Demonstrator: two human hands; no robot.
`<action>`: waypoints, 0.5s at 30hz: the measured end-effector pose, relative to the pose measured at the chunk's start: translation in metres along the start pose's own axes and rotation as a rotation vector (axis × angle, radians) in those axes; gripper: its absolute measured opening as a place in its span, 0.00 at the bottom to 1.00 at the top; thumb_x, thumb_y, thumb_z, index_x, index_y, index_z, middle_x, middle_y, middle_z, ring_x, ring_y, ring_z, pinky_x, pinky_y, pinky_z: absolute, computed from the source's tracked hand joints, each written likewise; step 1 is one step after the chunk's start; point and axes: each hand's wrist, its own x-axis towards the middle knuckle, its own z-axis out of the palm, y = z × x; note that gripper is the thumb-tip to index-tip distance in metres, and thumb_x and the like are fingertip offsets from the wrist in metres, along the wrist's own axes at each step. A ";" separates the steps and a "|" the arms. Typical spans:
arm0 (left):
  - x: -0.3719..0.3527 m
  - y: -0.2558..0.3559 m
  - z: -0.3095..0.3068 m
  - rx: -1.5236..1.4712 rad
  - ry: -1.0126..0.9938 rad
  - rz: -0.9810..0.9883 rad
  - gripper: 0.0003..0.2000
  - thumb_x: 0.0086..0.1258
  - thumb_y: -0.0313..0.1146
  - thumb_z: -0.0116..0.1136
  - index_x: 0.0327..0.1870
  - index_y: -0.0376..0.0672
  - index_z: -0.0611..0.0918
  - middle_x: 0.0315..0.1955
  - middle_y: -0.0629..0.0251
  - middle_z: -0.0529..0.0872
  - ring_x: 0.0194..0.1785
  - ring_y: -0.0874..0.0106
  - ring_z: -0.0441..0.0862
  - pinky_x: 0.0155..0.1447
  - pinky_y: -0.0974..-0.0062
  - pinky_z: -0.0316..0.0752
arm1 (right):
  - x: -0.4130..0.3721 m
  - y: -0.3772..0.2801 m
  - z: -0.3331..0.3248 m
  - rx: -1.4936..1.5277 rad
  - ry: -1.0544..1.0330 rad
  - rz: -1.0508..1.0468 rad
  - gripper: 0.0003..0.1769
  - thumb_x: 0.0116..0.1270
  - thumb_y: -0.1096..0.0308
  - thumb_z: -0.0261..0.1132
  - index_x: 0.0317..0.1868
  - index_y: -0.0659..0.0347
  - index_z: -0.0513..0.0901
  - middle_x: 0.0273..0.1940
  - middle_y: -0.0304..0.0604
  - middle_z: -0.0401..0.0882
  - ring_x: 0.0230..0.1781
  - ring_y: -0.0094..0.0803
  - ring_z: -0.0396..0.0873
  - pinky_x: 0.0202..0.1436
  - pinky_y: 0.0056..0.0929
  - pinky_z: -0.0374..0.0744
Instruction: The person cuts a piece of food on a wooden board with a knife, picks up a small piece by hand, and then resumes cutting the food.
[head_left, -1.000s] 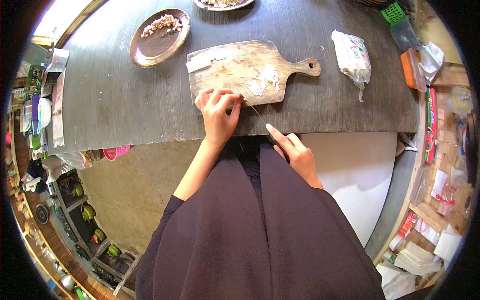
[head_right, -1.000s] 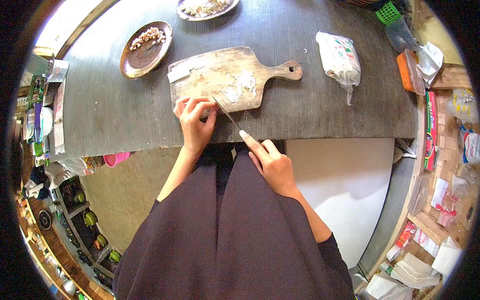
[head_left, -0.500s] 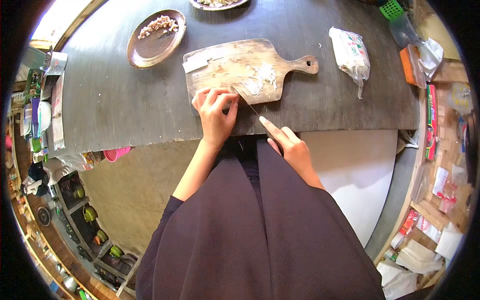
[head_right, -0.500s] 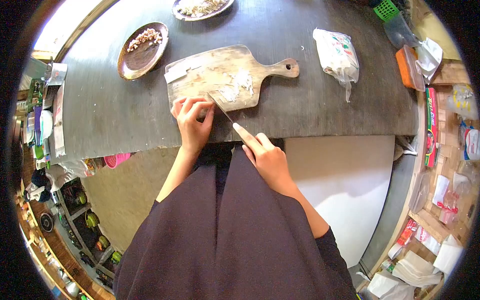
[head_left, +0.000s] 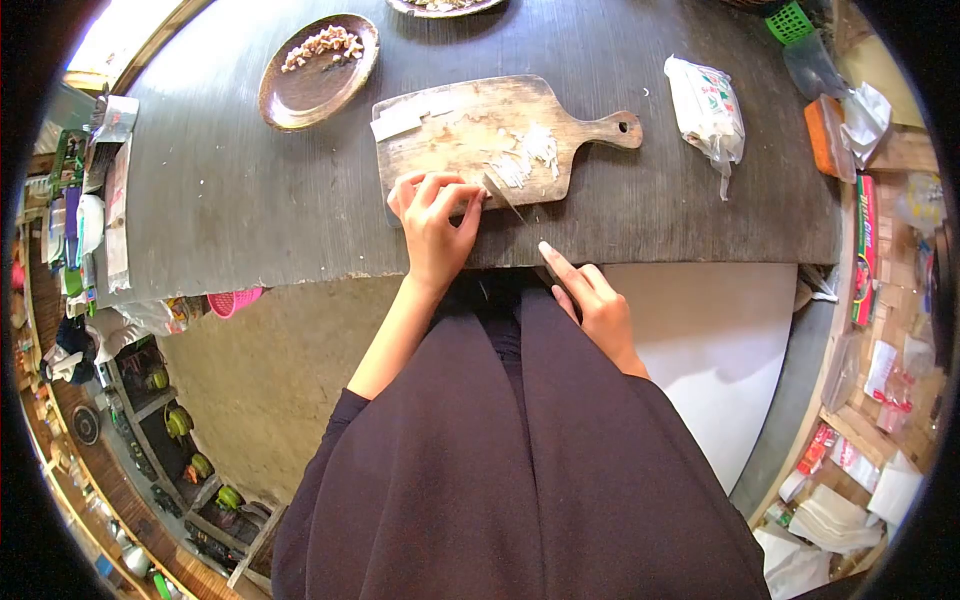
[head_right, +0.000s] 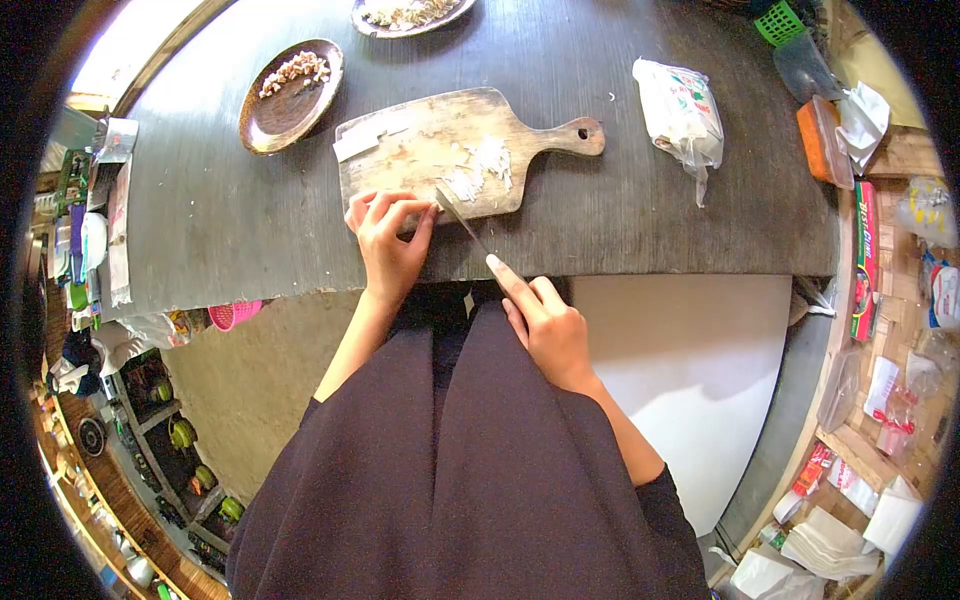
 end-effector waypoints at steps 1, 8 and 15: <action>0.000 0.000 0.000 0.008 0.000 0.001 0.06 0.59 0.30 0.76 0.35 0.50 0.89 0.39 0.72 0.88 0.54 0.59 0.78 0.63 0.60 0.63 | 0.002 0.000 -0.002 0.007 0.004 0.007 0.33 0.72 0.66 0.70 0.76 0.31 0.76 0.36 0.38 0.77 0.26 0.40 0.81 0.33 0.41 0.84; 0.000 0.000 -0.001 -0.007 -0.007 -0.001 0.06 0.59 0.30 0.76 0.36 0.50 0.89 0.39 0.71 0.88 0.54 0.60 0.77 0.63 0.60 0.64 | 0.005 -0.004 -0.013 0.087 -0.055 0.021 0.32 0.71 0.73 0.68 0.74 0.40 0.79 0.37 0.43 0.80 0.29 0.38 0.79 0.39 0.38 0.82; -0.001 -0.001 0.000 -0.010 -0.015 -0.006 0.08 0.58 0.29 0.75 0.36 0.51 0.89 0.41 0.73 0.87 0.56 0.60 0.77 0.64 0.59 0.63 | 0.006 -0.006 -0.015 0.089 -0.106 0.002 0.32 0.73 0.67 0.68 0.76 0.33 0.75 0.37 0.42 0.79 0.31 0.43 0.83 0.37 0.41 0.85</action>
